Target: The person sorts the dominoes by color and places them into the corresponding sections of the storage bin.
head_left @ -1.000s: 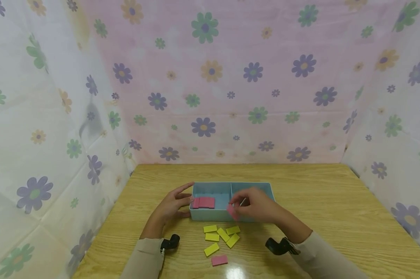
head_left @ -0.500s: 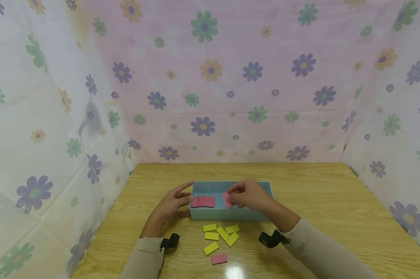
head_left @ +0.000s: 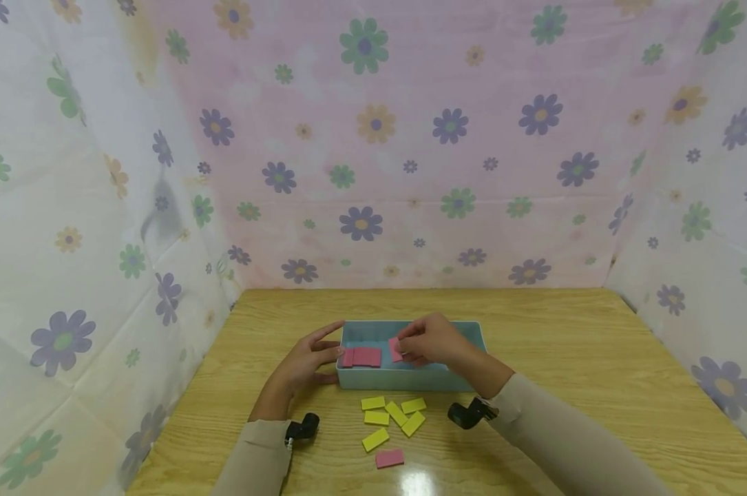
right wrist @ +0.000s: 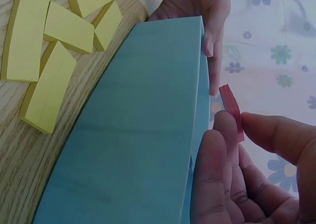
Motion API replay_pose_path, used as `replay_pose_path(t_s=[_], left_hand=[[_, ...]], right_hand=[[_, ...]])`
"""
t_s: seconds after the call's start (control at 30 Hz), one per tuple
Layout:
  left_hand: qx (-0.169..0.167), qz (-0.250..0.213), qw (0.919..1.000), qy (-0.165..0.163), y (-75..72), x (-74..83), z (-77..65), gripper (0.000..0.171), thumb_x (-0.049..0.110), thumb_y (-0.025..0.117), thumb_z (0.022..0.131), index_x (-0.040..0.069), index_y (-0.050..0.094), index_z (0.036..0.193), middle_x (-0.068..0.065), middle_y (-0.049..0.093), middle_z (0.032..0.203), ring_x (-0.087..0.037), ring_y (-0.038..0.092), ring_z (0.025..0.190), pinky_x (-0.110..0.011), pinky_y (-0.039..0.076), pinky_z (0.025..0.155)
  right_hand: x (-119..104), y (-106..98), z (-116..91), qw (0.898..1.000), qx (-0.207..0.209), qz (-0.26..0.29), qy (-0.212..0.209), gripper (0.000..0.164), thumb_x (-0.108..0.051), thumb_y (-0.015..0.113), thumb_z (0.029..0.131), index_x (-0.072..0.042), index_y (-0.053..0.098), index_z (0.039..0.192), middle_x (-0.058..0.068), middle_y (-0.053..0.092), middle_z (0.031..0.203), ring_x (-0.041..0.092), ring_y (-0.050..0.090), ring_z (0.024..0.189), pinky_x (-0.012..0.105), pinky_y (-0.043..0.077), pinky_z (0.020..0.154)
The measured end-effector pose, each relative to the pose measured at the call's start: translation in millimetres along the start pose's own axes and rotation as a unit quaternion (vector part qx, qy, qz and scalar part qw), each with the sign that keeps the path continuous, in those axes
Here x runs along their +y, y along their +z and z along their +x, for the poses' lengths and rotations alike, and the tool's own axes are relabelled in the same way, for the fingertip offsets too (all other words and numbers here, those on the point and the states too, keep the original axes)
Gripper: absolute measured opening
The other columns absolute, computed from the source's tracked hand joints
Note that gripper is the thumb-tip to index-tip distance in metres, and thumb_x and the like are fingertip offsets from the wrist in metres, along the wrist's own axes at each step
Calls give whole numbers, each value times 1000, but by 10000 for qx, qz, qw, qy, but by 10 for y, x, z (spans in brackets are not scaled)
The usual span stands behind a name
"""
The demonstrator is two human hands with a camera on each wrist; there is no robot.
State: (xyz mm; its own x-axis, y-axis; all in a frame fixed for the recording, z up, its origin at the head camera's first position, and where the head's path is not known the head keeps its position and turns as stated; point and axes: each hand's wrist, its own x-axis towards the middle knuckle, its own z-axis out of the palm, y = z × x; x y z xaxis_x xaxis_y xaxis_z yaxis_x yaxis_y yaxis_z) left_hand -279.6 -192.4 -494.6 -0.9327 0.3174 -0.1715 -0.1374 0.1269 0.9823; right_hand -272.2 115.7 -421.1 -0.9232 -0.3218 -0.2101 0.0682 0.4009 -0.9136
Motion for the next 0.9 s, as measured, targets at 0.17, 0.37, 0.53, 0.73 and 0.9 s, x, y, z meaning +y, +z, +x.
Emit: replay_pose_path(t_s=[0.17,0.37,0.53,0.73,0.9], left_hand=[[24,-3,10000,-25,4,-2,8,59,26,68,103,41,46,155,-18,46,157,-34,58,133,-51,61,90],[57,-12,10000,-49,13,-4,10,59,26,68,102,41,46,155,-18,48,155,-34,59,132,-52,61,90],[61,-10,10000,-49,15,-5,15,60,25,68,103,39,45,156,-19,48,154,-35,59,132,-53,61,91],[102,-40,9999,-104,21,13,14,61,26,69,101,40,46,156,-18,48,155,-34,59,132,-52,61,91],[77,-55,9999,-113,19,14,7,62,27,70,101,39,45,157,-18,47,156,-35,58,133,-52,61,91]], right_hand=[[-15,25,40,10000,51,39,52,22,-21,77,95,-7,78,112,7,77,99,22,76,86,41,64,77],[-20,37,93,9999,106,25,133,20,-21,78,94,-6,78,108,9,77,98,25,77,87,41,64,77],[-16,42,131,9999,119,17,102,17,-17,78,93,-4,79,104,10,78,94,28,77,85,41,65,73],[-13,43,177,9998,176,-71,38,13,-14,78,93,-3,80,100,9,79,89,31,78,85,43,65,73],[-5,58,218,9996,237,-164,67,15,-14,79,93,-2,80,103,9,79,86,31,78,83,42,65,73]])
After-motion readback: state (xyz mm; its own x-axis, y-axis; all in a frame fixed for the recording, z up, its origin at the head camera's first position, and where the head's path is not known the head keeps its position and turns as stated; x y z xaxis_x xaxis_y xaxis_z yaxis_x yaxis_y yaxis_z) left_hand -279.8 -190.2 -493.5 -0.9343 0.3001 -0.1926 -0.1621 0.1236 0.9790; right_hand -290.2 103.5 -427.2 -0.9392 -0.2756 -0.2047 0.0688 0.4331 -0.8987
